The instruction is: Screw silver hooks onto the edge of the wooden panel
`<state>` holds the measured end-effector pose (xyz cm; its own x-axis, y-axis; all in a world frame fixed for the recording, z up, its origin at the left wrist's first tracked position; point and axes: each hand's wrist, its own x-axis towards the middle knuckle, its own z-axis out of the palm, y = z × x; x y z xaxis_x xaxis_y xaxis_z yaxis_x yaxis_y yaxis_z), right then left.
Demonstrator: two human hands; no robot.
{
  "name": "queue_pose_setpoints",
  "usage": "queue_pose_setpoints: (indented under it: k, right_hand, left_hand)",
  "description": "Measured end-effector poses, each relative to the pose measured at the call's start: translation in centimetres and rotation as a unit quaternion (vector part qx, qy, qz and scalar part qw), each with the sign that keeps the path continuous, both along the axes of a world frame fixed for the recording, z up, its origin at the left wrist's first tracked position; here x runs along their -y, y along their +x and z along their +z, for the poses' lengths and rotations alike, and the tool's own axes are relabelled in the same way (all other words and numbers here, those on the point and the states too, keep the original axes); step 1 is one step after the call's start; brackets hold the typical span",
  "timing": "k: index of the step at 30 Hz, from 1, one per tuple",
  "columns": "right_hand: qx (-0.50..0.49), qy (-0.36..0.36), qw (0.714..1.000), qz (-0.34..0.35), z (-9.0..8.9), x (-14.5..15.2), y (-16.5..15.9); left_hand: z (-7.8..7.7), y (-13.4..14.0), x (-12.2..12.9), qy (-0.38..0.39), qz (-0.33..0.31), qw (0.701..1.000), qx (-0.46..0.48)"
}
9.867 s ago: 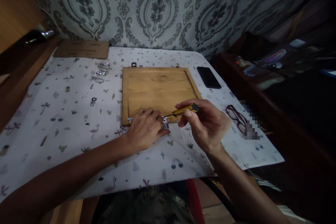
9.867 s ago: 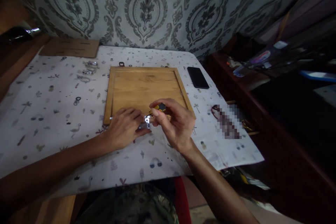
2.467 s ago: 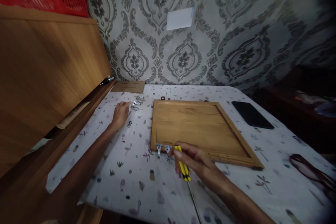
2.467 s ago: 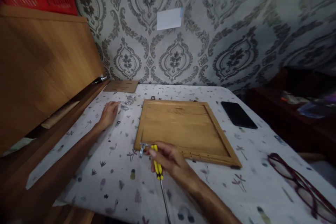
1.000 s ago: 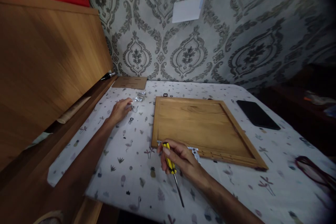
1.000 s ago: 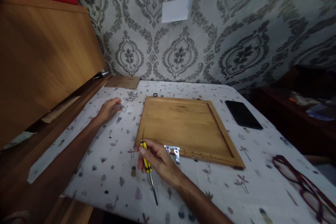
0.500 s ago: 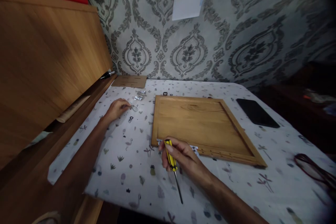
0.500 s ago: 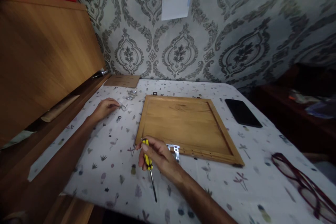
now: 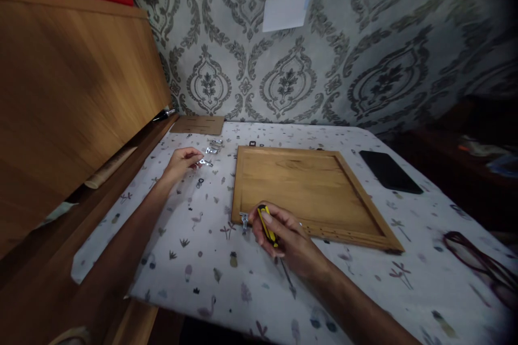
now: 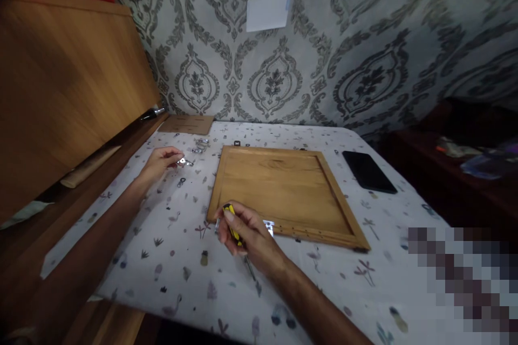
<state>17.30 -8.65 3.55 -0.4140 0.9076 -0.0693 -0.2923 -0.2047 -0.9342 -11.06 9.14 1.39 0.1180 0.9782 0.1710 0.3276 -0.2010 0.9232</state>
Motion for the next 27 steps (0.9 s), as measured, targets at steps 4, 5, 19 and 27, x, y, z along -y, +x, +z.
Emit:
queue_pose_setpoints:
  k: [4,5,19,27]
  right_hand:
    - [-0.001,-0.008,0.998,-0.067,0.2,-0.2,0.2]
    - [-0.001,-0.011,0.996,-0.086,0.3,-0.3,0.2]
    - [-0.003,-0.056,0.987,-0.153,0.8,1.6,2.4]
    - [0.010,-0.080,0.978,-0.194,0.3,6.1,4.6]
  left_hand:
    - [2.0,3.4,2.5,-0.023,-0.047,0.996,0.066]
    - [2.5,4.3,3.3,-0.031,-0.065,0.994,0.077]
    - [6.6,10.9,11.5,-0.091,-0.303,0.942,0.113]
    - [6.0,12.8,14.3,-0.100,-0.393,0.911,0.070]
